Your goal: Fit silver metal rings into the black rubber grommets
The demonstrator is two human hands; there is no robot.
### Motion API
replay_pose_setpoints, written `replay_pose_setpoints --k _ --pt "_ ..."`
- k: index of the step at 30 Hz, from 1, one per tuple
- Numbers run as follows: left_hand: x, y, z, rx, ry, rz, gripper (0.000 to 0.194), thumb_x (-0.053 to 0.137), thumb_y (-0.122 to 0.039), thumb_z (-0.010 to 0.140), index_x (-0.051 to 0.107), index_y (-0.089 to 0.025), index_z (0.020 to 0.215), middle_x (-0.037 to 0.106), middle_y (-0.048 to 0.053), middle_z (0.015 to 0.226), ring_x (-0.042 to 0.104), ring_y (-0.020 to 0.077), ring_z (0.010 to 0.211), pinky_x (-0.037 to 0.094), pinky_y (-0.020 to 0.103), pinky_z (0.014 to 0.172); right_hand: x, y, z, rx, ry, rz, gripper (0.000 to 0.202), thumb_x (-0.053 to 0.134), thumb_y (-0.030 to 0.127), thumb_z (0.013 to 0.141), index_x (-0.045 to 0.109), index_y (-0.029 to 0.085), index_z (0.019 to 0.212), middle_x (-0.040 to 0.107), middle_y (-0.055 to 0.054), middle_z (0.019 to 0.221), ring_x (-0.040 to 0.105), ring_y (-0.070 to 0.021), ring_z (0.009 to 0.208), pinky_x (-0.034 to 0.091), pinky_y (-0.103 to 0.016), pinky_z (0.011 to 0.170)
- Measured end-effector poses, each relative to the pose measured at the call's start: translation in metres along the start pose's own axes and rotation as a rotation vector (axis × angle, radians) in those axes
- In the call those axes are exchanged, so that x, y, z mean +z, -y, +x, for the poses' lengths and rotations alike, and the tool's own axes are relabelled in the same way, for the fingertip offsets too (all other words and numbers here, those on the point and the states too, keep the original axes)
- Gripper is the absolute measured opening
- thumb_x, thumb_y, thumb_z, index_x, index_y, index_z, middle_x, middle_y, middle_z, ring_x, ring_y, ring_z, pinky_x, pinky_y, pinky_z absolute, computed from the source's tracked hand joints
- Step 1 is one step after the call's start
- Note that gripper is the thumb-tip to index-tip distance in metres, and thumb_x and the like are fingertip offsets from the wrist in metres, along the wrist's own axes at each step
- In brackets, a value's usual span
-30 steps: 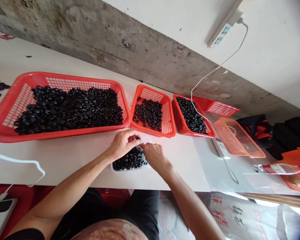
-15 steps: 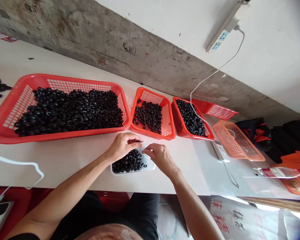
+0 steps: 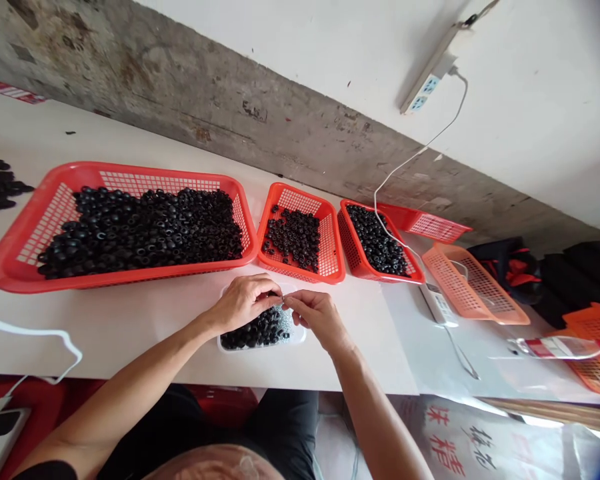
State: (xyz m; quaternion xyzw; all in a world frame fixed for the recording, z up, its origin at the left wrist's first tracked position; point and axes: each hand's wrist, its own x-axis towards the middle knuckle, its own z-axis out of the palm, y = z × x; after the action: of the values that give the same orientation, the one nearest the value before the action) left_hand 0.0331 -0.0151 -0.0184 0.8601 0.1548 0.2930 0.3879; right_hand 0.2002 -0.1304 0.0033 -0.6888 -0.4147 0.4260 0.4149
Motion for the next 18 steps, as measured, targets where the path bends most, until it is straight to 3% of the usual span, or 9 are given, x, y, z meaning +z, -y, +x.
replay_pose_setpoints --k 4,8,10,13,16,18 --pt "-0.006 -0.009 0.002 -0.035 -0.005 0.021 0.011 0.064 -0.028 0.093 0.072 -0.020 0.092 0.069 0.003 0.081 0.060 0.0157 0.068 0.042 0.027 0.065 0.010 -0.004 -0.005 -0.180 -0.224 0.002 0.022 0.072 0.040 0.081 0.079 0.020 0.087 0.064 0.001 0.062 0.050 -0.0109 0.052 0.043 -0.025 0.054" --pt "-0.006 -0.017 -0.005 -0.197 -0.009 -0.059 0.015 0.065 -0.031 0.092 0.071 -0.019 0.086 0.069 0.003 0.078 0.061 0.0163 0.070 0.044 0.026 0.066 0.017 -0.008 -0.014 -0.321 -0.357 -0.128 0.019 0.065 0.034 0.087 0.078 0.021 0.094 0.073 -0.005 0.084 0.060 -0.0144 0.062 0.052 -0.029 0.065" --pt "-0.004 -0.020 -0.012 -0.284 -0.038 -0.151 0.018 0.063 -0.033 0.092 0.071 -0.019 0.084 0.070 0.003 0.078 0.060 0.0157 0.069 0.045 0.025 0.065 0.019 -0.009 -0.018 -0.362 -0.358 -0.236 0.023 0.062 0.031 0.090 0.076 0.021 0.105 0.074 -0.007 0.095 0.064 -0.0160 0.069 0.055 -0.031 0.070" --pt "-0.001 -0.027 -0.023 -0.375 -0.095 -0.274 0.024 0.063 -0.037 0.092 0.071 -0.017 0.082 0.066 0.002 0.072 0.055 0.0141 0.062 0.044 0.024 0.058 0.022 -0.008 -0.025 -0.455 -0.250 -0.292 0.027 0.059 0.028 0.094 0.071 0.024 0.118 0.073 -0.007 0.106 0.068 -0.0174 0.082 0.057 -0.031 0.077" --pt "0.001 -0.034 -0.031 -0.453 -0.095 -0.456 0.027 0.065 -0.043 0.090 0.072 -0.017 0.083 0.064 0.003 0.070 0.052 0.0131 0.059 0.044 0.024 0.054 0.026 -0.003 -0.029 -0.558 -0.165 -0.248 0.021 0.055 0.027 0.098 0.073 0.024 0.107 0.074 -0.006 0.103 0.070 -0.0186 0.092 0.057 -0.031 0.083" --pt "0.000 -0.038 -0.033 -0.519 -0.095 -0.576 0.027 0.069 -0.044 0.087 0.073 -0.018 0.082 0.064 0.003 0.072 0.052 0.0126 0.059 0.044 0.024 0.053 0.027 0.000 -0.030 -0.571 -0.138 -0.219 0.021 0.054 0.027 0.099 0.073 0.024 0.104 0.075 -0.006 0.099 0.070 -0.0183 0.088 0.057 -0.030 0.080"
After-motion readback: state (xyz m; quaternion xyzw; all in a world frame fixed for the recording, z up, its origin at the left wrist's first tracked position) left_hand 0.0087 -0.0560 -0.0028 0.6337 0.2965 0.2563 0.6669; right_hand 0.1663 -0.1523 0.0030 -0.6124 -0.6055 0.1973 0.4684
